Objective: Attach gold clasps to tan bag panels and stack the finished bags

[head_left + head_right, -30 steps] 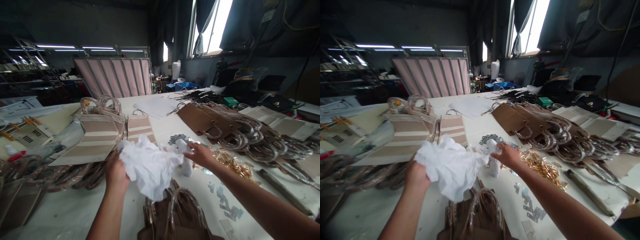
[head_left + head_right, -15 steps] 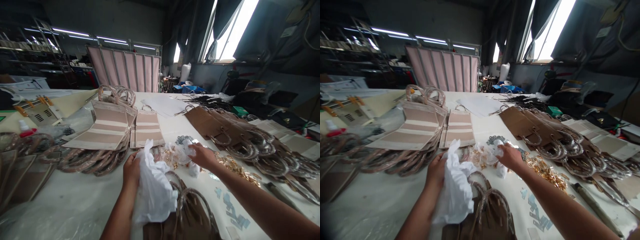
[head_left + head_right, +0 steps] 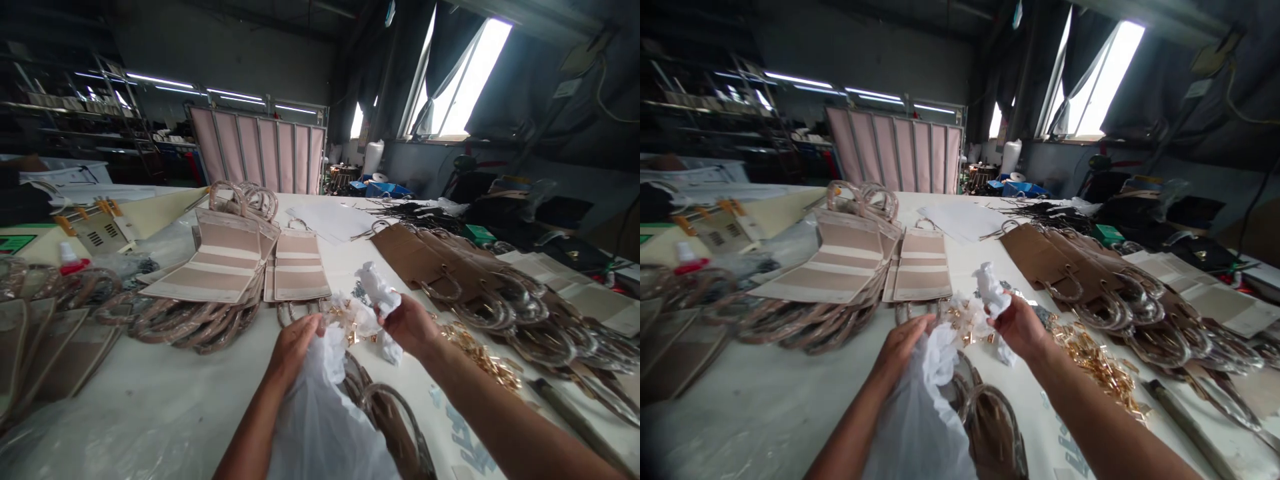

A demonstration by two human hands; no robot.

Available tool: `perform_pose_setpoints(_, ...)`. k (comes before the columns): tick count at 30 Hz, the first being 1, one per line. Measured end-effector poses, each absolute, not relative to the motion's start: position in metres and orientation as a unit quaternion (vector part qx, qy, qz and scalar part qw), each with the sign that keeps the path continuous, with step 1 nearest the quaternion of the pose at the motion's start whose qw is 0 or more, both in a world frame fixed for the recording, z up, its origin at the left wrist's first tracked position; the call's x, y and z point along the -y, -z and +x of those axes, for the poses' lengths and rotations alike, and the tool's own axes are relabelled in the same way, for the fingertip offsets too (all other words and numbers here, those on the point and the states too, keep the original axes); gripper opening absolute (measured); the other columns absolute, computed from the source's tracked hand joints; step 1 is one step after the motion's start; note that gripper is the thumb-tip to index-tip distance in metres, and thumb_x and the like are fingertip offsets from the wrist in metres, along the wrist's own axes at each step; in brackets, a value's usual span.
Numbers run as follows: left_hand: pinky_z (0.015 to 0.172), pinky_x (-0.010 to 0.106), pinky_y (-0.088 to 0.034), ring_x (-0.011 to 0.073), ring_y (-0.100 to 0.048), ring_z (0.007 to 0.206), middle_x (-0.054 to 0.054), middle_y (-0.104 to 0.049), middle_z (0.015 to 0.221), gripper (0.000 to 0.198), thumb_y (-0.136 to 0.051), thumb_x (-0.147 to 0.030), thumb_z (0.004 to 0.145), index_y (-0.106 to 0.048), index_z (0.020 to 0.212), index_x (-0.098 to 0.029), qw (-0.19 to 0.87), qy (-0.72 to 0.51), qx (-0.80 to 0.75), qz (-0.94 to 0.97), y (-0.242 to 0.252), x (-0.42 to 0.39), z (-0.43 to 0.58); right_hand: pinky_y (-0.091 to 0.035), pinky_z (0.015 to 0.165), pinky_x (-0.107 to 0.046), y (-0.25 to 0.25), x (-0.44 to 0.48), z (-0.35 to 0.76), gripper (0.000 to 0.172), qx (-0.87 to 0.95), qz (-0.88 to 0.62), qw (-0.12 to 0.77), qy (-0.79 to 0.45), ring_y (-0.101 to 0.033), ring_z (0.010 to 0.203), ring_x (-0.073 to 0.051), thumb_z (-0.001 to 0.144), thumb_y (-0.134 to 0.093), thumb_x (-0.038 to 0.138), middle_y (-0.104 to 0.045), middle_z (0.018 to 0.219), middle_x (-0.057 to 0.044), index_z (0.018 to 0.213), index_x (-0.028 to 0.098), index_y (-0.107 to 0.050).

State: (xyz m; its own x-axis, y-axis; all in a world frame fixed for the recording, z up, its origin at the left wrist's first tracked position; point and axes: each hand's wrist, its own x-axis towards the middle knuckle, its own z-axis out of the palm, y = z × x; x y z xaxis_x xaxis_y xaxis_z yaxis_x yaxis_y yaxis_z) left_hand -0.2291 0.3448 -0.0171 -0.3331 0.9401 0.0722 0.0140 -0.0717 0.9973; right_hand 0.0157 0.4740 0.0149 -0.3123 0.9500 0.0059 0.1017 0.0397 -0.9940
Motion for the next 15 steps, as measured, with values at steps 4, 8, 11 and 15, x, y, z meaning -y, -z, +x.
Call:
perform_pose_setpoints(4, 0.087, 0.038, -0.055, 0.032, -0.072, 0.098, 0.015, -0.078, 0.097, 0.057, -0.066, -0.068, 0.087, -0.081, 0.103, -0.016, 0.473, -0.606, -0.493, 0.408, 0.028, -0.354, -0.21, -0.061, 0.073, -0.036, 0.002, -0.421, -0.022, 0.031, 0.472, -0.307, 0.299, -0.771, -0.072, 0.082, -0.024, 0.087, -0.069, 0.043, -0.075, 0.097, -0.007, 0.111, 0.024, -0.067)
perform_pose_setpoints(8, 0.077, 0.035, -0.054, 0.0295, -0.072, 0.089, 0.015, -0.078, 0.096, 0.059, -0.08, -0.062, 0.076, -0.078, 0.104, -0.011, 0.451, -0.625, -0.529, 0.354, 0.037, -0.364, -0.2, -0.056, 0.067, -0.031, 0.003, -0.416, -0.024, 0.034, 0.565, -0.372, 0.267, -0.687, -0.07, 0.075, -0.021, 0.089, -0.066, 0.049, -0.075, 0.094, -0.007, 0.105, 0.02, -0.074)
perform_pose_setpoints(11, 0.075, 0.033, -0.053, 0.0278, -0.071, 0.089, 0.012, -0.077, 0.097, 0.055, -0.086, -0.054, 0.071, -0.077, 0.106, -0.013, 0.406, -0.616, -0.569, 0.363, 0.03, -0.371, -0.191, -0.053, 0.069, -0.032, -0.008, -0.434, -0.012, 0.049, 0.666, -0.407, 0.289, -0.555, -0.07, 0.087, -0.025, 0.087, -0.07, 0.061, -0.076, 0.103, -0.009, 0.111, 0.019, -0.077)
perform_pose_setpoints(15, 0.074, 0.031, -0.052, 0.027, -0.07, 0.089, 0.01, -0.076, 0.095, 0.055, -0.089, -0.053, 0.067, -0.075, 0.104, -0.014, 0.366, -0.596, -0.582, 0.414, 0.01, -0.384, -0.179, -0.048, 0.066, -0.03, -0.018, -0.444, -0.008, 0.052, 0.651, -0.327, 0.318, -0.607, -0.066, 0.075, -0.022, 0.081, -0.08, 0.065, -0.074, 0.086, -0.004, 0.107, 0.02, -0.075)
